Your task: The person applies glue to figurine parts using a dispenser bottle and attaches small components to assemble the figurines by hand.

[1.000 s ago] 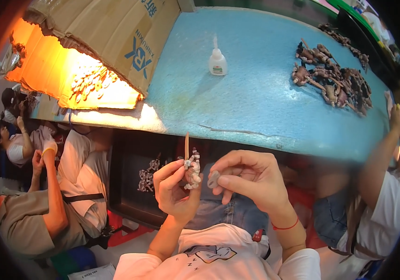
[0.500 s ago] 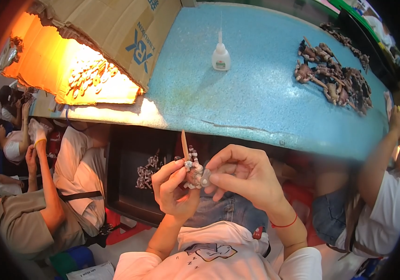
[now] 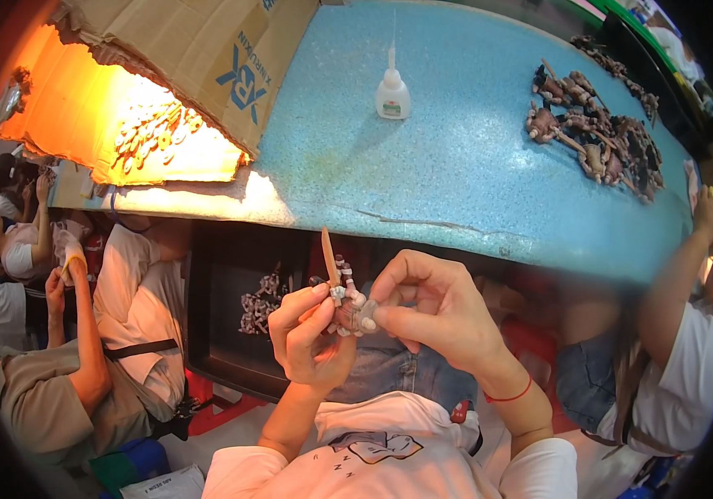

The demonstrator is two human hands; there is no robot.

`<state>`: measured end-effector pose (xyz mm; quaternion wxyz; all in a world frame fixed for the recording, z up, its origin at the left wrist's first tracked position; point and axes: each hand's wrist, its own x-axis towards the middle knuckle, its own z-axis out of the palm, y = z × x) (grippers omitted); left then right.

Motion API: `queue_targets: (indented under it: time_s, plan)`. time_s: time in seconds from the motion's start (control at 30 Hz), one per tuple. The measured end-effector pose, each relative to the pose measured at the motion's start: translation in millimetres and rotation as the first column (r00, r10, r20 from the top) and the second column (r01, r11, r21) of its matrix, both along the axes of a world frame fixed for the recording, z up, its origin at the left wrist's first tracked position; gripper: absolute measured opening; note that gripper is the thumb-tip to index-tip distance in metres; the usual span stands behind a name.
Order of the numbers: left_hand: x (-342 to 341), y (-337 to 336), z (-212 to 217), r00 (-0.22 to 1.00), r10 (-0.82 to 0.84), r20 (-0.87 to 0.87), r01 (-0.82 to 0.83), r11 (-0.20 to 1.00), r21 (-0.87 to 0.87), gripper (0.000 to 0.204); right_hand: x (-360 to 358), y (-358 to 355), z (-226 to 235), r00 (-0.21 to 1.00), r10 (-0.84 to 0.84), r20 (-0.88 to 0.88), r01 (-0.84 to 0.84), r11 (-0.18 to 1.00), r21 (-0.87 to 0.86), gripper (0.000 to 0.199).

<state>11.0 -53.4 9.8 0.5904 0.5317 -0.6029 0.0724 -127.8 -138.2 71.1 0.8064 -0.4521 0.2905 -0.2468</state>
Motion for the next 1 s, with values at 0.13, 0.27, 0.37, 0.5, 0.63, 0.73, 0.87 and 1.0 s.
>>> queue_targets:
  time_s: [0.13,0.27,0.37,0.5,0.63,0.73,0.87,1.0]
  plan:
    - [1,-1,1,1.000,-0.009,0.009,0.009,1.000,0.001,0.043,4,0,0,1.000,0.001,0.026,-0.002,0.999,0.036,0.013]
    - [2,-2,-1,1.000,-0.030,0.007,0.030,0.999,-0.017,0.043,3,1,2,1.000,-0.005,0.016,0.004,0.999,0.050,0.013]
    - [0,-2,1,1.000,-0.029,-0.006,0.029,1.000,-0.009,0.043,5,3,1,0.999,-0.039,0.018,0.039,0.998,0.044,0.012]
    - [-6,0,0,0.989,-0.050,-0.137,0.054,0.998,0.027,0.045,9,7,3,0.996,-0.081,0.037,0.079,0.996,0.048,0.012]
    - [-11,0,6,0.925,-0.114,-0.363,0.159,0.983,0.096,0.051,10,8,-3,0.993,-0.104,0.063,0.102,0.994,0.030,0.012]
    - [-12,3,15,0.759,-0.241,-0.605,0.317,0.948,0.020,0.051,10,9,-3,0.990,-0.129,0.065,0.130,0.992,-0.004,0.013]
    - [-10,4,19,0.669,-0.321,-0.671,0.410,0.912,-0.028,0.050,9,10,-6,0.980,-0.168,0.104,0.172,0.984,-0.035,0.013]
    - [-14,2,21,0.693,-0.314,-0.649,0.391,0.920,-0.028,0.052,8,13,-4,0.978,-0.178,0.107,0.184,0.982,-0.046,0.012]
